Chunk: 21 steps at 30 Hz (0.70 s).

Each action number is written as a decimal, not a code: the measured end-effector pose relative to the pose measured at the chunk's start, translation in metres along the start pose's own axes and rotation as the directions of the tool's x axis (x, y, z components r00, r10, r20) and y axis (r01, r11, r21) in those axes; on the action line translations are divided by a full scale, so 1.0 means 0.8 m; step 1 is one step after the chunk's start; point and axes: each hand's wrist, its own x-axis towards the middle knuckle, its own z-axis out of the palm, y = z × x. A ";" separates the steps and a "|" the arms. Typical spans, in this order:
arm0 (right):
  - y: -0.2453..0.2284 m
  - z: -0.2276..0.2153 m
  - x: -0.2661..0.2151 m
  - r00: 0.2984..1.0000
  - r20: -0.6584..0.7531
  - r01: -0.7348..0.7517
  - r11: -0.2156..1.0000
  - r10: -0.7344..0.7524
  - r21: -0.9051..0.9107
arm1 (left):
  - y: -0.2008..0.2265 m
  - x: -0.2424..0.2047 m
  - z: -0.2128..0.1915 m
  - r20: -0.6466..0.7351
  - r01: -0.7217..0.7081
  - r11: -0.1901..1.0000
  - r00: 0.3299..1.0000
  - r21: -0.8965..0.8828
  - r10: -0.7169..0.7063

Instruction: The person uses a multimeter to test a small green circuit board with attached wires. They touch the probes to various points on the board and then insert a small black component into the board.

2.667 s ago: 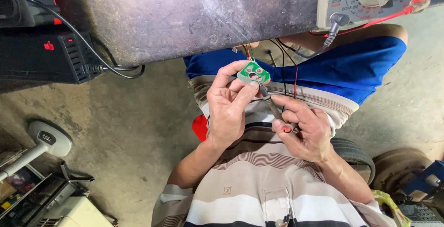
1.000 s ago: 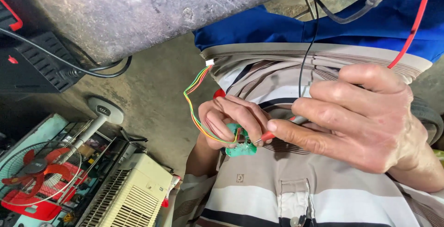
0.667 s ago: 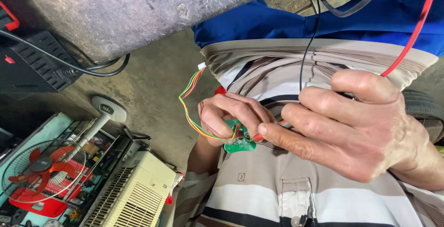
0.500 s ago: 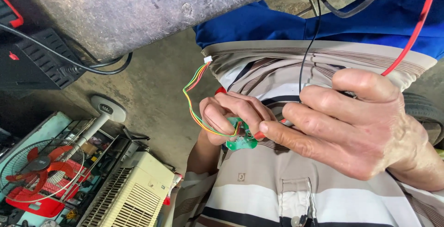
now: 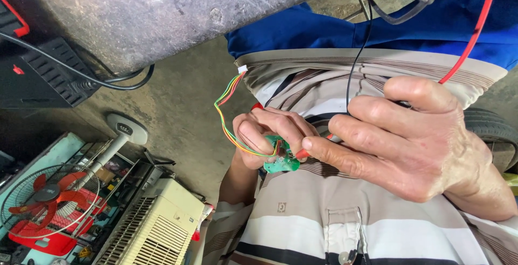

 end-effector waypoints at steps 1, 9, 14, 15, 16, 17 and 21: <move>0.000 -0.001 0.000 1.000 0.008 0.002 1.000 -0.002 0.005 | -0.001 0.001 0.000 0.004 -0.011 1.000 1.000 -0.002 0.011; 0.004 -0.003 0.001 1.000 0.009 0.002 1.000 -0.002 0.015 | -0.001 0.001 0.002 -0.007 -0.002 1.000 1.000 0.001 0.002; 0.005 -0.004 0.002 0.999 0.021 0.026 1.000 -0.026 -0.007 | 0.001 0.000 0.003 -0.047 0.045 0.999 0.998 -0.028 -0.046; 0.005 -0.004 0.001 0.999 0.021 0.026 1.000 -0.026 -0.007 | 0.000 -0.001 0.002 -0.048 0.045 0.999 0.998 -0.027 -0.046; 0.005 -0.004 0.000 0.999 0.025 0.029 1.000 -0.029 -0.006 | -0.001 -0.002 0.002 -0.043 0.038 0.999 0.998 -0.028 -0.039; 0.005 -0.004 -0.001 0.999 0.029 0.032 0.999 -0.032 -0.006 | -0.002 -0.002 0.001 -0.037 0.031 0.999 0.999 -0.029 -0.032; 0.005 -0.004 -0.001 0.999 0.032 0.030 1.000 -0.029 -0.010 | -0.003 -0.004 -0.001 -0.028 0.032 0.999 0.999 -0.017 -0.032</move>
